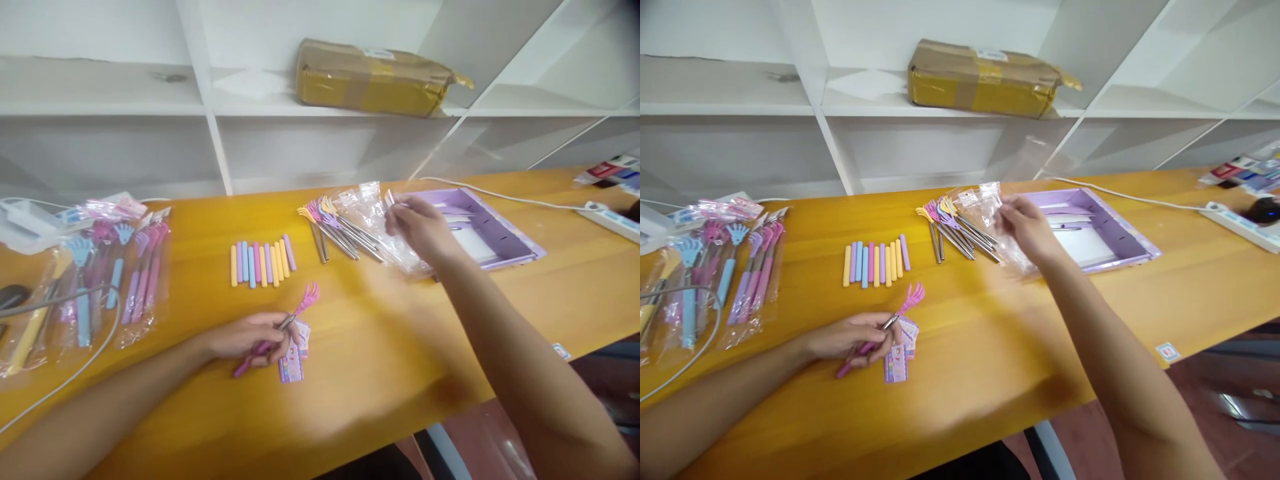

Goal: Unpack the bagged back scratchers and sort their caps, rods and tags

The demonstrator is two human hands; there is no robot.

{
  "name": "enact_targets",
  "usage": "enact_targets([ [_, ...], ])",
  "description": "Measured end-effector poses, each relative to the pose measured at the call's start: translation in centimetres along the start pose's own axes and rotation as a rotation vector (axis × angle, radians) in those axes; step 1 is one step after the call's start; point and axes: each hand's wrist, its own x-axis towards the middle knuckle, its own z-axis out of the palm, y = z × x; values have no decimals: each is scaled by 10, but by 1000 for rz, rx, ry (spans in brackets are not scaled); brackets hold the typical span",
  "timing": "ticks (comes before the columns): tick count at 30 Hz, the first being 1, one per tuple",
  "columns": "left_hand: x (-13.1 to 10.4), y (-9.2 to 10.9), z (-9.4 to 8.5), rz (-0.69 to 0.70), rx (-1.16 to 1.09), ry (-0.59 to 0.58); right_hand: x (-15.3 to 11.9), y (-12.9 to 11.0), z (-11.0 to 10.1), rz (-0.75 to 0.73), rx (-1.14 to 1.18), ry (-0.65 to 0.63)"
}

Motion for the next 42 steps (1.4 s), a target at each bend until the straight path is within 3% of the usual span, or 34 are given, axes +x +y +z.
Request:
enact_targets([
  [1, 0, -1, -1, 4, -2, -7, 16, 2, -14, 43, -179, 36],
  [4, 0, -3, -3, 13, 19, -45, 49, 11, -39, 191, -732, -42],
  [7, 2, -8, -4, 54, -43, -27, 60, 20, -45, 221, -976, -86],
  [10, 4, -12, -6, 63, -136, 1, 54, 23, -38, 149, -1106, -8],
  [13, 4, -14, -6, 50, -104, -2, 27, 20, -20, -106, -1220, 148],
  [15, 2, -12, -6, 30, -20, -6, 0, 16, 1, -342, -1250, 206],
  [18, -1, -7, -5, -12, 87, 2, -42, 13, 35, -578, -1257, 114],
  [22, -3, -3, -4, -47, 140, 9, -62, 23, 56, -585, -1300, -69],
  [28, -4, -4, -4, -44, 162, 11, -34, 56, 34, -475, -1291, -17],
  [31, -4, -4, -4, -40, 165, 15, -28, 66, 27, -399, -1282, -53],
  [42, -4, -4, -5, -11, 179, -7, -12, 61, 10, -320, -1134, -103],
])
